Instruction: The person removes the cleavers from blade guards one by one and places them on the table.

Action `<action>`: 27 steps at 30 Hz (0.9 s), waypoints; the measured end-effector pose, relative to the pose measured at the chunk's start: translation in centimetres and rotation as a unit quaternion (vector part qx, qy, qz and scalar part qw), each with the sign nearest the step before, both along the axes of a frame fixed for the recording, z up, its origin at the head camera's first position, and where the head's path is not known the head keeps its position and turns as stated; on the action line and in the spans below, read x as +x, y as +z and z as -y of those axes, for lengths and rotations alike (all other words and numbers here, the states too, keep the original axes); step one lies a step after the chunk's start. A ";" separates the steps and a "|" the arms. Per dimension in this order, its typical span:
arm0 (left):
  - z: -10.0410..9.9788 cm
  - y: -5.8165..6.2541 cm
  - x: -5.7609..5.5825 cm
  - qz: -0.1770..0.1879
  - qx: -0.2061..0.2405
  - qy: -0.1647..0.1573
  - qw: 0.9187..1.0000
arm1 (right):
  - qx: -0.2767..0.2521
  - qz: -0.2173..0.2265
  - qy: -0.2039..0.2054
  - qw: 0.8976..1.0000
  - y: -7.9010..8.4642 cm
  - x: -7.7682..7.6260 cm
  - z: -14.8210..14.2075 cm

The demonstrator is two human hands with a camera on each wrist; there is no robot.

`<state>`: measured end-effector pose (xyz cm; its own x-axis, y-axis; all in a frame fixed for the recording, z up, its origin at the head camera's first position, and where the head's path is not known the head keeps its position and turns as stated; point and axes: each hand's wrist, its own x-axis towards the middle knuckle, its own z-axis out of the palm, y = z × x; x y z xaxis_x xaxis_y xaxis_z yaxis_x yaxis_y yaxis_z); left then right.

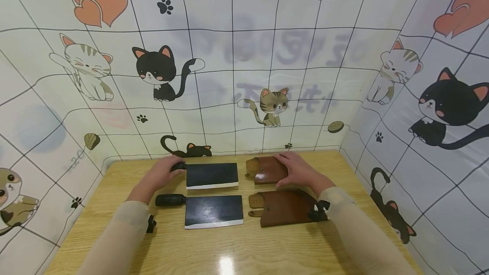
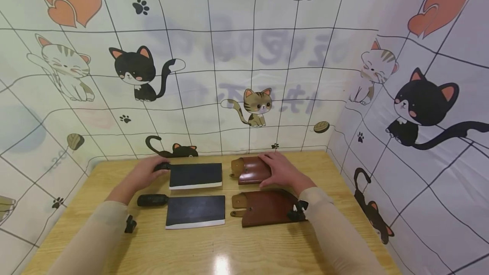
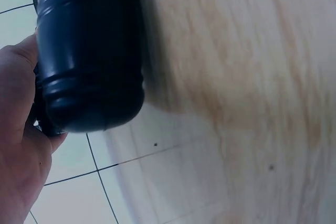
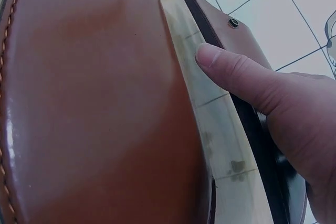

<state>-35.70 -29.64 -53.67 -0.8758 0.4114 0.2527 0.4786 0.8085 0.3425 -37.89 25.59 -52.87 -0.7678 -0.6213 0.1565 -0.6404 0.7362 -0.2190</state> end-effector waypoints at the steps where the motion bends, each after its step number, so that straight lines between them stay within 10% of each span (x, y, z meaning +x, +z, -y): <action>1: -0.1 -0.1 -0.1 -0.001 0.000 -0.001 1.000 | 0.000 0.000 0.000 1.000 -0.1 -0.1 0.0; 27: -1.0 -1.9 -1.6 0.040 -0.006 0.000 0.999 | 0.037 0.079 -0.020 0.996 -1.7 -1.2 0.4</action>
